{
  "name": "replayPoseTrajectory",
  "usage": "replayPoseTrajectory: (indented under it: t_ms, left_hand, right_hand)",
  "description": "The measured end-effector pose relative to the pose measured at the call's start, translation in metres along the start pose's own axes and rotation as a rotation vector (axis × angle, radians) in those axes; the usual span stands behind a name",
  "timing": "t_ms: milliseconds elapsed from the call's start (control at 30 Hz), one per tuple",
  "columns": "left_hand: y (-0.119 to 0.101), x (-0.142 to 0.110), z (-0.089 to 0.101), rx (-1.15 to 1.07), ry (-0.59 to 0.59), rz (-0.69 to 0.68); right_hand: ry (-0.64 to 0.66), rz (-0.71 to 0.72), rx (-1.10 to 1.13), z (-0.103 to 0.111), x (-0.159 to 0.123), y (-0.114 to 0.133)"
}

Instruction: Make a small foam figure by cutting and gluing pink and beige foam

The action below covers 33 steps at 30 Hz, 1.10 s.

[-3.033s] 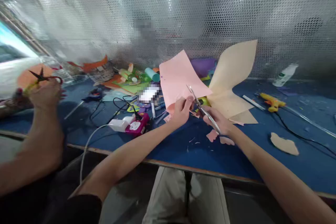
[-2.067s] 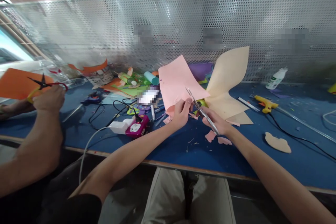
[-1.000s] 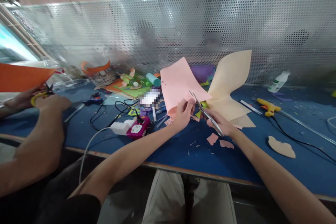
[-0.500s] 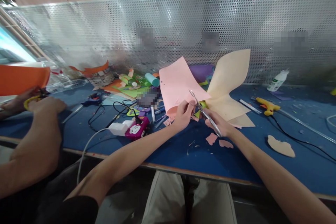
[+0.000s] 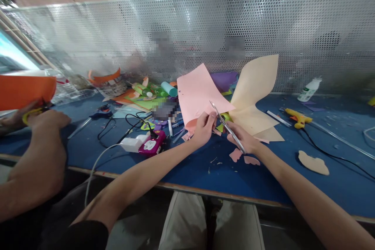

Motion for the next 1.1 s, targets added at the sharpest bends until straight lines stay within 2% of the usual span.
replayPoseTrajectory:
  t_ms: [167,367,567,900,1100]
  left_hand:
    - [-0.003,0.0,-0.002,-0.017,0.007,0.029]
    - [-0.007,0.0,-0.002,-0.02,0.017,0.002]
    - [-0.001,-0.002,-0.004,-0.068,0.03,0.094]
    - [-0.005,0.006,0.003,0.071,0.095,-0.015]
    - [-0.003,0.007,0.006,0.047,0.079,-0.008]
  right_hand:
    - [0.027,0.009,0.064,-0.004,-0.001,-0.009]
    - [0.025,0.02,0.046,-0.003,0.0,-0.004]
    - [0.015,0.016,0.012,-0.001,0.0,-0.008]
    - [-0.001,0.009,-0.045,0.007,0.003,-0.006]
    - [0.004,0.018,0.075,0.014,0.004,-0.016]
Point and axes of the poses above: each hand's wrist, its own x-axis towards the middle knuckle, its own z-axis out of the back of the hand, y = z × x, the point moved 5 cm from there along x, towards the middle knuckle, and after that the axes turned 4 degrees about -z, right-handed, at the moved point
